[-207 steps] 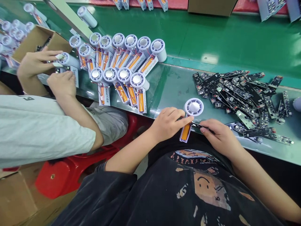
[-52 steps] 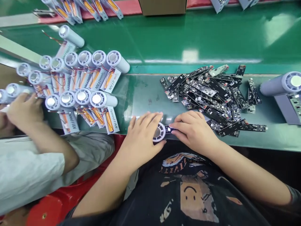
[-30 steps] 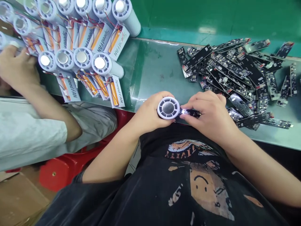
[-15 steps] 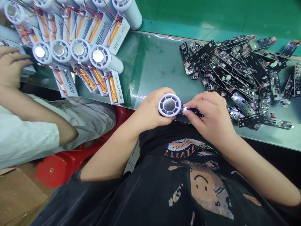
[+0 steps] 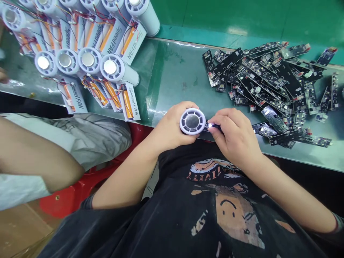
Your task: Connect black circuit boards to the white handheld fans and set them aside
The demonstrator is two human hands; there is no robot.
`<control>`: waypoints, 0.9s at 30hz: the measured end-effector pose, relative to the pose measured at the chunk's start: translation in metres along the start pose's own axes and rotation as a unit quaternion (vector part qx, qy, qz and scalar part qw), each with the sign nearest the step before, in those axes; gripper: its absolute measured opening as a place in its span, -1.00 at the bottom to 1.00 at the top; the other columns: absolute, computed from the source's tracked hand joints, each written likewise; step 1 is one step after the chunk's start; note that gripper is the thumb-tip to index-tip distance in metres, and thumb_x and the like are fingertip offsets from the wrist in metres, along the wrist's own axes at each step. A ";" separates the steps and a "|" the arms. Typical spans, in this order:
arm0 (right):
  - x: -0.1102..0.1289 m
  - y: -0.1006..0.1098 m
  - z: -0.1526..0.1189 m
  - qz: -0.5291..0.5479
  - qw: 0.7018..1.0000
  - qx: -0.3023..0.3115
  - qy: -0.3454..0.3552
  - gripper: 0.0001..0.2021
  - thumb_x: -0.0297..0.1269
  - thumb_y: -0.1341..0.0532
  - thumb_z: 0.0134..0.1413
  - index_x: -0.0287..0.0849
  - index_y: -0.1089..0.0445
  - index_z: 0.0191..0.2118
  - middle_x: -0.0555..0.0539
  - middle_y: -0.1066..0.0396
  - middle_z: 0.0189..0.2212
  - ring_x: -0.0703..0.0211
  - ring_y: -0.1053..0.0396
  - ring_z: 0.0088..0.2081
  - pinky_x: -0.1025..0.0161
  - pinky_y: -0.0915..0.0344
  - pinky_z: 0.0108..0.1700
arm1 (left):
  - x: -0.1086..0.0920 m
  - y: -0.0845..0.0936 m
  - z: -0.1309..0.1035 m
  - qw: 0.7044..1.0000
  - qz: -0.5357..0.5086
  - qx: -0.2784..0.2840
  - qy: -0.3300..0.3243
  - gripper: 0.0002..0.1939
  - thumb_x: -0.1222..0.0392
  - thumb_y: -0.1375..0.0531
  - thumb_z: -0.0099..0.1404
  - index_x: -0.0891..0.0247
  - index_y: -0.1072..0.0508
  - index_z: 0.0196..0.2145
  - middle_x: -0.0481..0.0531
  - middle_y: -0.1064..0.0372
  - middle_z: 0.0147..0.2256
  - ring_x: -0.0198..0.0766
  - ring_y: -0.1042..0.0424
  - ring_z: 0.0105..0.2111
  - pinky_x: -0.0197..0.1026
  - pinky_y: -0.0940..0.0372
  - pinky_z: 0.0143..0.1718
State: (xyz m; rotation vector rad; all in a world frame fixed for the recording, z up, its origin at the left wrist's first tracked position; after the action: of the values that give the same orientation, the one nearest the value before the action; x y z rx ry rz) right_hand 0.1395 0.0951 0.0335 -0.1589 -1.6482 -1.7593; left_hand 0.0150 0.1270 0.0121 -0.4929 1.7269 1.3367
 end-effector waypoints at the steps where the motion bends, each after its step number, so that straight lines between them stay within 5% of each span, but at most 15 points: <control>1: 0.000 0.000 0.000 0.006 1.000 0.006 -0.001 -0.78 -0.22 -0.08 0.34 -0.17 -0.43 -0.12 -0.18 -0.47 -0.11 -0.01 -0.35 -0.11 0.07 -0.20 -0.13 | 0.000 0.000 0.000 1.000 0.001 0.000 -0.003 -0.56 0.32 -0.27 -0.01 0.20 -0.35 -0.12 -0.02 -0.45 -0.14 -0.21 -0.45 -0.17 -0.16 -0.34 -0.08; 7: -0.004 0.000 0.001 0.012 0.999 0.034 -0.025 -0.76 -0.24 -0.14 0.29 -0.14 -0.47 -0.03 -0.15 -0.49 -0.09 -0.04 -0.34 -0.07 0.04 -0.18 -0.10 | 0.001 0.000 0.000 1.000 0.008 0.004 0.005 -0.54 0.31 -0.28 -0.01 0.22 -0.35 -0.10 0.00 -0.44 -0.12 -0.20 -0.45 -0.16 -0.16 -0.34 -0.07; 16: -0.007 0.002 0.008 -0.011 0.996 0.058 -0.065 -0.85 -0.27 -0.23 0.21 -0.05 -0.56 -0.19 -0.12 -0.44 -0.20 0.01 -0.27 -0.17 0.04 -0.16 -0.13 | 0.002 0.000 0.000 0.999 0.033 0.003 0.027 -0.51 0.29 -0.29 0.00 0.21 -0.34 -0.07 0.00 -0.43 -0.08 -0.16 -0.44 -0.12 -0.14 -0.34 -0.04; 21: -0.018 -0.010 0.007 -0.005 0.991 0.102 -0.083 -0.78 -0.21 -0.26 0.21 -0.02 -0.51 -0.05 -0.10 -0.37 -0.22 0.03 -0.31 -0.16 0.10 -0.19 -0.15 | 0.003 0.000 -0.002 1.000 0.004 0.002 0.026 -0.50 0.29 -0.30 -0.02 0.23 -0.34 -0.07 0.02 -0.43 -0.08 -0.17 -0.44 -0.12 -0.15 -0.35 -0.04; 27: -0.014 -0.024 0.006 -0.146 0.977 0.154 -0.026 -0.61 -0.03 -0.19 0.25 -0.13 -0.39 0.08 -0.19 -0.38 -0.11 -0.09 -0.33 -0.11 0.08 -0.20 -0.19 | 0.010 0.001 -0.001 0.999 0.016 -0.008 0.036 -0.44 0.26 -0.30 0.01 0.22 -0.31 0.00 0.08 -0.41 -0.01 -0.12 -0.44 -0.04 -0.09 -0.35 0.03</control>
State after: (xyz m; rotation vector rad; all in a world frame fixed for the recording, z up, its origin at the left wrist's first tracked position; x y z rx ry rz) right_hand 0.1338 0.1047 0.0074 0.1910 -2.0411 -1.6884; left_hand 0.0089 0.1283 0.0044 -0.5307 1.7915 1.3713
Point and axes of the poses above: each hand's wrist, its own z-axis towards the middle knuckle, its own y-axis out of the back of the hand, x = y × z, the point moved 10 cm from there along z, towards the middle knuckle
